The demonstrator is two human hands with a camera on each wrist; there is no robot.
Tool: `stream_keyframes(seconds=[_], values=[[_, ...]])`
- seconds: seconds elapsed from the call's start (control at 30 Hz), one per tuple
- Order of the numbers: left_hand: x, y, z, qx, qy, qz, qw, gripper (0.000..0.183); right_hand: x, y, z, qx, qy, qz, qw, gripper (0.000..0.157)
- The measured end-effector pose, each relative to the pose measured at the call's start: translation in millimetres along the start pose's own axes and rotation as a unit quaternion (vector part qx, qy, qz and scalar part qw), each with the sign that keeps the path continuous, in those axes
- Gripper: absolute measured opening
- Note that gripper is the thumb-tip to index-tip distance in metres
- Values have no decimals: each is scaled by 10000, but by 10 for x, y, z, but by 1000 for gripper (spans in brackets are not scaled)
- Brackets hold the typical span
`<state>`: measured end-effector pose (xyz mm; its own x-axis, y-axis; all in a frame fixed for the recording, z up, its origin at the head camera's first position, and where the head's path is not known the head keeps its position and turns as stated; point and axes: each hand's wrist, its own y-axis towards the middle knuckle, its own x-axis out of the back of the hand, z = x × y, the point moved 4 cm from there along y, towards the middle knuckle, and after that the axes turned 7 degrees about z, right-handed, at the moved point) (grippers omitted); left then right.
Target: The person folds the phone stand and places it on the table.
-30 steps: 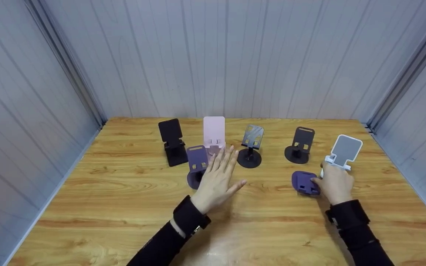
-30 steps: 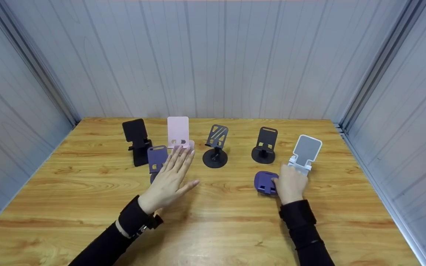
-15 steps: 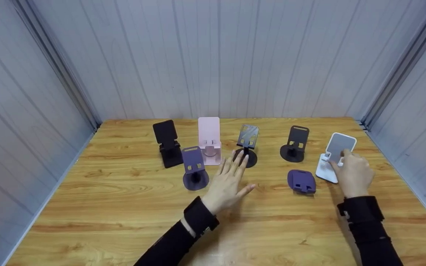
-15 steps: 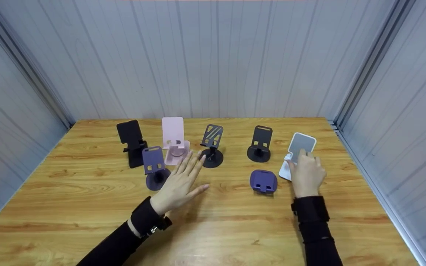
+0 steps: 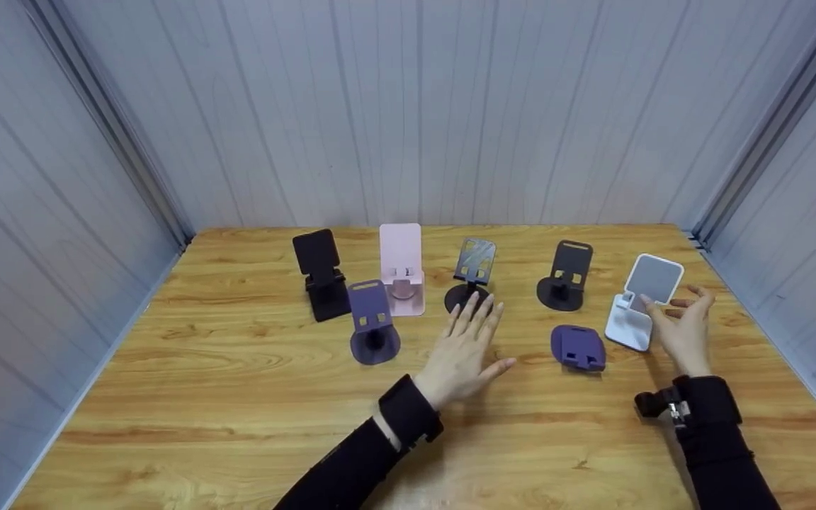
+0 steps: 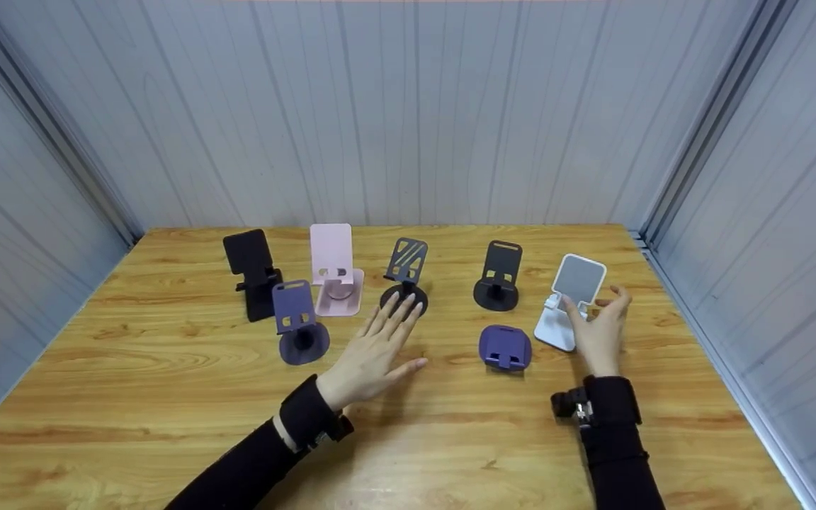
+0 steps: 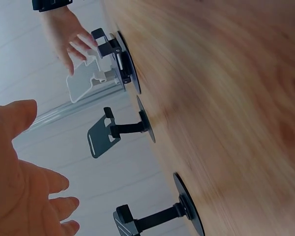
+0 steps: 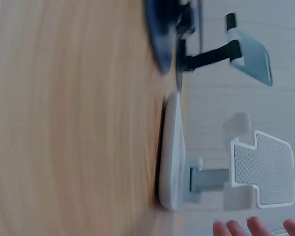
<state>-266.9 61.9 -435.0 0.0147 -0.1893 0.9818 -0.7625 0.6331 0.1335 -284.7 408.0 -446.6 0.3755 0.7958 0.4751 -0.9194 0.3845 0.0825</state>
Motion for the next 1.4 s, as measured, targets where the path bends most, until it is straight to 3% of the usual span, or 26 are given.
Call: stream_keyframes(seconds=[0.07,0.2,0.33,0.4,0.47,0.57,0.77,0.83,1.07,1.27,1.4], values=[[-8,18,-24,-13,61,17,10000,81,-23,21,-43,-276,592,290,9974,72],[-28,44,-66,15,281,122,9995,81,-57,39,-120,-480,1745,766,9805,58],[-39,60,-101,-17,366,233,9991,81,-44,50,-180,-391,2649,840,9598,30],[-40,62,-116,-46,370,243,9990,81,-32,59,-209,-368,3164,811,9444,14],[-41,64,-125,-60,400,246,9989,80,-18,67,-234,-384,3480,800,9333,7],[-44,65,-130,-42,460,270,9986,80,13,83,-271,-531,3675,581,9267,14],[-57,68,-125,2,426,293,9987,81,82,99,-288,-693,3507,250,9336,24],[-58,66,-120,0,329,289,9990,81,94,93,-269,-659,3583,267,9309,25],[-41,67,-98,-89,-217,477,9986,80,133,51,-83,-368,4405,678,8944,18],[-38,68,-70,-43,-442,584,9973,80,82,-12,161,207,4949,1206,8603,17],[-38,65,-44,-11,-604,563,9966,80,12,-72,316,352,4908,1321,8605,15]])
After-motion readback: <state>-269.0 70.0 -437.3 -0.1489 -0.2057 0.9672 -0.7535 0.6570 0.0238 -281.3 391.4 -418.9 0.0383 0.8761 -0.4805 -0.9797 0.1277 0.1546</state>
